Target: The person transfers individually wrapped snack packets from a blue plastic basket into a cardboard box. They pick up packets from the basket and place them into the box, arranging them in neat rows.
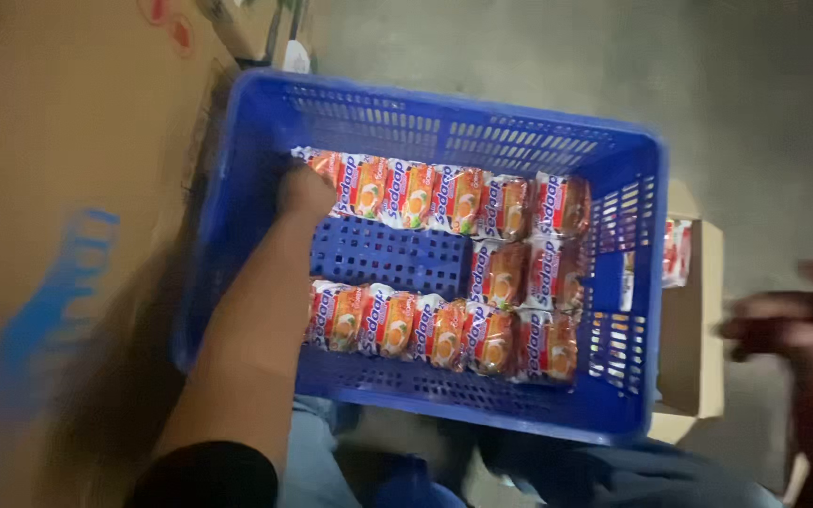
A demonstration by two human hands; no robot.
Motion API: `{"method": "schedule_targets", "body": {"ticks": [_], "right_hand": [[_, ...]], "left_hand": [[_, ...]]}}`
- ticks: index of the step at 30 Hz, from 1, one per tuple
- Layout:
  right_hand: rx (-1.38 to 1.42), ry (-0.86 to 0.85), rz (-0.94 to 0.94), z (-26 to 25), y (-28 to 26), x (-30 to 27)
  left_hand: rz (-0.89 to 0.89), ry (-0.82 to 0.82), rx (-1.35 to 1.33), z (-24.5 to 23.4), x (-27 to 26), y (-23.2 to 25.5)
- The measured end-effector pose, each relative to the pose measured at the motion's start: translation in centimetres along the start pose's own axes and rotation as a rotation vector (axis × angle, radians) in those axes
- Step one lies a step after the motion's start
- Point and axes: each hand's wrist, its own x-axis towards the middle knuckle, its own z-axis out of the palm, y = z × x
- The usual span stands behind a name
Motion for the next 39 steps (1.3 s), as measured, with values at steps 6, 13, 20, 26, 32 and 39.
{"method": "schedule_targets", "body": {"ticks": [6, 13, 20, 26, 32, 39], "right_hand": [[-0.7, -0.571, 0.545, 12.3, -15.8, 4.4], [-0.642, -0.635, 0.341, 16.6, -11.6, 6.1], [-0.466, -0.669, 0.08, 19.9, -7.8, 6.0], [-0.537, -0.655, 0.085, 19.3, -8.5, 4.2], [-0.418, -0.655, 0.146, 18.3, -9.5, 2.8], [-0.329, -0.556, 0.026, 15.7, -7.8, 3.7]], "left_hand": [[-0.195, -0.159, -0.069, -3.4, -1.4, 0.9], [-0.26, -0.119, -0.105, -6.6, -4.4, 2.5], [-0.171, 0.445, 0.099, -6.0, -5.5, 3.9], [-0.149, 0.199, -0.333, -11.5, -6.6, 6.1], [-0.025, 0.034, -0.232, -10.1, -2.3, 4.8], [0.501, -0.383, -0.493, -27.7, -7.8, 12.6]]}}
